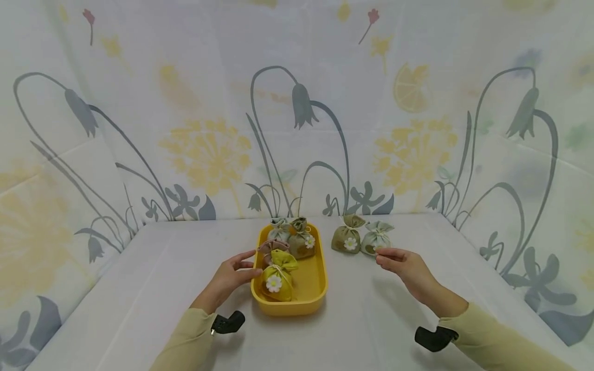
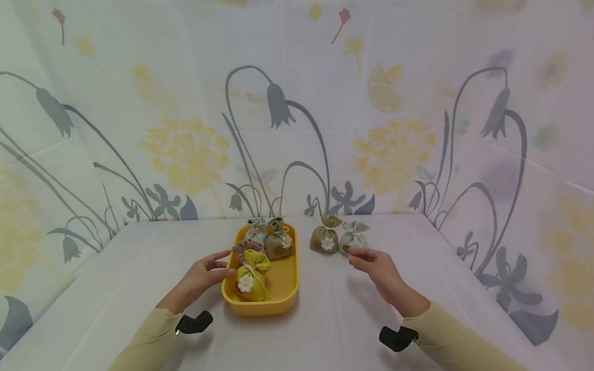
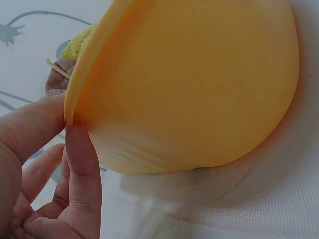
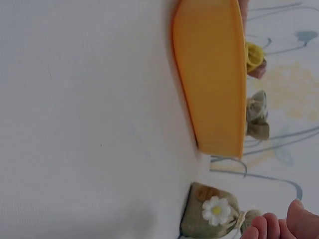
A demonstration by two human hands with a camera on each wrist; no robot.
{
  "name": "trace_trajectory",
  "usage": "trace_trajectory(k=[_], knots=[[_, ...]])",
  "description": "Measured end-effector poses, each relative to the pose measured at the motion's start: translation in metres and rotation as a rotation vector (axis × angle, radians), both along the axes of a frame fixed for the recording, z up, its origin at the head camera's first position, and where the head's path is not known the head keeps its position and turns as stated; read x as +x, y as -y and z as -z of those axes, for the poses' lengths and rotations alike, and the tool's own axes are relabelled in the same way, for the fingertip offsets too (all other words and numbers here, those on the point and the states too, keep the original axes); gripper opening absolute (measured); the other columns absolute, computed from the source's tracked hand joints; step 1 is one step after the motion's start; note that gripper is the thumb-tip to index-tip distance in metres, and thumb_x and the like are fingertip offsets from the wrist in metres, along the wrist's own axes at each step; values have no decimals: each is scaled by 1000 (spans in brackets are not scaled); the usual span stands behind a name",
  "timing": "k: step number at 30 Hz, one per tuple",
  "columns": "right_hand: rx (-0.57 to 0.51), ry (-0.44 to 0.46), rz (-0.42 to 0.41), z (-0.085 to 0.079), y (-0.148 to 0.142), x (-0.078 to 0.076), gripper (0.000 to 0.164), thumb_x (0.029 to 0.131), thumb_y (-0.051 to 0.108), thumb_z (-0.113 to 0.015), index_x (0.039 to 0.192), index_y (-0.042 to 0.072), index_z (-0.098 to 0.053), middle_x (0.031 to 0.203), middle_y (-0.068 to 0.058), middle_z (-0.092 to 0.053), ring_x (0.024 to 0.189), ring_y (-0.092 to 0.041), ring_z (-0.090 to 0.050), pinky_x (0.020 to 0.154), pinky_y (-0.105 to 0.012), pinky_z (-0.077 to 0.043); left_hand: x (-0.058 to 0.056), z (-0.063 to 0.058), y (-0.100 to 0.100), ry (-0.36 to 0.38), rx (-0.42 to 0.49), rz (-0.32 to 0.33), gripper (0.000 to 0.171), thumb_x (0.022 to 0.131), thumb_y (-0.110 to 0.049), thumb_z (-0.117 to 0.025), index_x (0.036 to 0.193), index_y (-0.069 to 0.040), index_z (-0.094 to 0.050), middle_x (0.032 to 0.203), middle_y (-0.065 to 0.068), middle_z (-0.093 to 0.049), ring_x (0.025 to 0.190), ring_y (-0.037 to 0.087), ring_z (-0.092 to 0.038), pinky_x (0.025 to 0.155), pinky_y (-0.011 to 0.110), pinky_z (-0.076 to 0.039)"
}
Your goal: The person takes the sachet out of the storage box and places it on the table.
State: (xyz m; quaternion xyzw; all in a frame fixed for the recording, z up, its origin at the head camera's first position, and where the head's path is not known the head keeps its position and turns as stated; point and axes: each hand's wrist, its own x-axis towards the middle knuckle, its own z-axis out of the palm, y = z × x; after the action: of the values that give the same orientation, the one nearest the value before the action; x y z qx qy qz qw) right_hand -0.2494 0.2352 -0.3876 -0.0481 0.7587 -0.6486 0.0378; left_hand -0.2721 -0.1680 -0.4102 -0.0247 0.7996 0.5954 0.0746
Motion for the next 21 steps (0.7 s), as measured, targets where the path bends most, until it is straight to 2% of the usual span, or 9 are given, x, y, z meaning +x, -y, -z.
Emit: trace_trajectory(k=[9, 14, 21], knots=[[-42, -17, -44, 2, 25, 13, 41, 89, 12, -63, 121, -11, -54, 111, -9, -64, 100, -14, -60, 87, -24, -47, 1, -3, 1, -9, 17, 11, 66, 79, -20, -76, 137, -8, -47, 117, 17, -53, 100, 25, -57, 88, 41, -49], [-74, -13, -63, 3, 41, 15, 41, 88, 11, -64, 121, -11, -54, 110, -11, -64, 103, -21, -60, 89, -27, -47, 1, -3, 0, -8, 20, 5, 66, 79, -20, -76, 137, -8, -46, 117, 16, -54, 100, 24, -57, 88, 41, -49], [-114, 2, -114, 7, 60, 17, 40, 88, 12, -65, 120, -10, -55, 109, -10, -65, 103, -22, -60, 89, -27, -47, 0, 1, 1, -7, 11, 9, 67, 79, -21, -76, 137, -8, -46, 118, 17, -53, 100, 25, -57, 88, 41, -49]])
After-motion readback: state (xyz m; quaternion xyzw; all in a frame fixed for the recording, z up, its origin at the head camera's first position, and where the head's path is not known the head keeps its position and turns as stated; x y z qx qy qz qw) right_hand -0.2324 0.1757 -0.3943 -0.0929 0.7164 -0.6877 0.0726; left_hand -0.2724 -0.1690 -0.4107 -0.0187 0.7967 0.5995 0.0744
